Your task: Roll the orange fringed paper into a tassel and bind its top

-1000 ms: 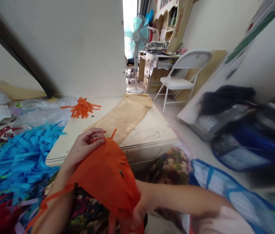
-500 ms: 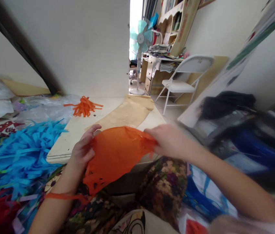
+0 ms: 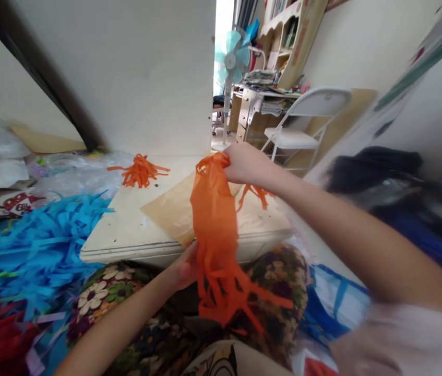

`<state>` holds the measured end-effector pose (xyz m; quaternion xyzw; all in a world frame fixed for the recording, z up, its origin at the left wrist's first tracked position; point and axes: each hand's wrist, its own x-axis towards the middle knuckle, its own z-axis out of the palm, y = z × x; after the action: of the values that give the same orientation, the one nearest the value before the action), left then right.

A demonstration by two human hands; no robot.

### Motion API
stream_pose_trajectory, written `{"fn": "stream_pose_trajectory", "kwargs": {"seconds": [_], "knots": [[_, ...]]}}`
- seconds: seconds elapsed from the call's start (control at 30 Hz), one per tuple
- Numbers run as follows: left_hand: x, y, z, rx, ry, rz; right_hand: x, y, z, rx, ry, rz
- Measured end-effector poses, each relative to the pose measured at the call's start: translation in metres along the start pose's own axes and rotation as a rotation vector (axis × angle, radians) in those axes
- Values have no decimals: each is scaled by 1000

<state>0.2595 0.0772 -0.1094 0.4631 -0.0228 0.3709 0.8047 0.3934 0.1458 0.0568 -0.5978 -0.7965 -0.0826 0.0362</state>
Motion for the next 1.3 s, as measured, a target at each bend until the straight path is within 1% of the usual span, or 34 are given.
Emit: {"fn": "stream_pose_trajectory", "kwargs": {"seconds": [0.07, 0.17, 0.23, 0.3, 0.37, 0.43, 0.53, 0.57, 0.63, 0.7, 0.73, 0.83, 0.87, 0.93, 1.0, 1.1, 1.17, 1.3], "knots": [[2, 0, 0, -53, 31, 12, 3, -12, 6, -107, 41, 19], [3, 4, 0, -152, 42, 16, 7, -26, 17, -290, 112, 24], [4, 10, 0, -167, 121, -16, 10, -32, 24, -358, 116, -4], [4, 14, 1, -152, 241, -94, 13, -34, 29, -392, 108, -36], [4, 16, 1, -124, 338, -181, 16, -34, 31, -414, 102, -39], [6, 16, 2, -100, 392, -241, 19, -33, 32, -425, 96, -16], [8, 16, 0, -53, 451, -270, 22, -27, 30, -435, 109, 30], [8, 18, -2, -13, 466, -285, 23, -23, 30, -438, 115, 46], [7, 25, -7, 136, 467, -354, 24, -14, 29, -437, 98, 78], [5, 38, -14, 380, 441, -420, 24, -1, 29, -419, 39, 95], [3, 45, -17, 522, 428, -428, 23, 6, 30, -409, 11, 107], [-5, 67, -24, 890, 412, -377, 18, 26, 39, -397, -41, 152], [-8, 73, -26, 972, 418, -364, 16, 32, 43, -397, -59, 166], [-14, 82, -27, 1066, 426, -348, 12, 42, 52, -383, -116, 182], [-18, 88, -27, 1064, 421, -345, 8, 50, 59, -361, -175, 187], [-23, 92, -25, 909, 375, -400, 2, 58, 66, -332, -237, 188], [-26, 95, -25, 792, 374, -417, -2, 61, 67, -322, -281, 184], [-30, 104, -27, 599, 420, -354, -9, 63, 67, -308, -390, 167]]}}
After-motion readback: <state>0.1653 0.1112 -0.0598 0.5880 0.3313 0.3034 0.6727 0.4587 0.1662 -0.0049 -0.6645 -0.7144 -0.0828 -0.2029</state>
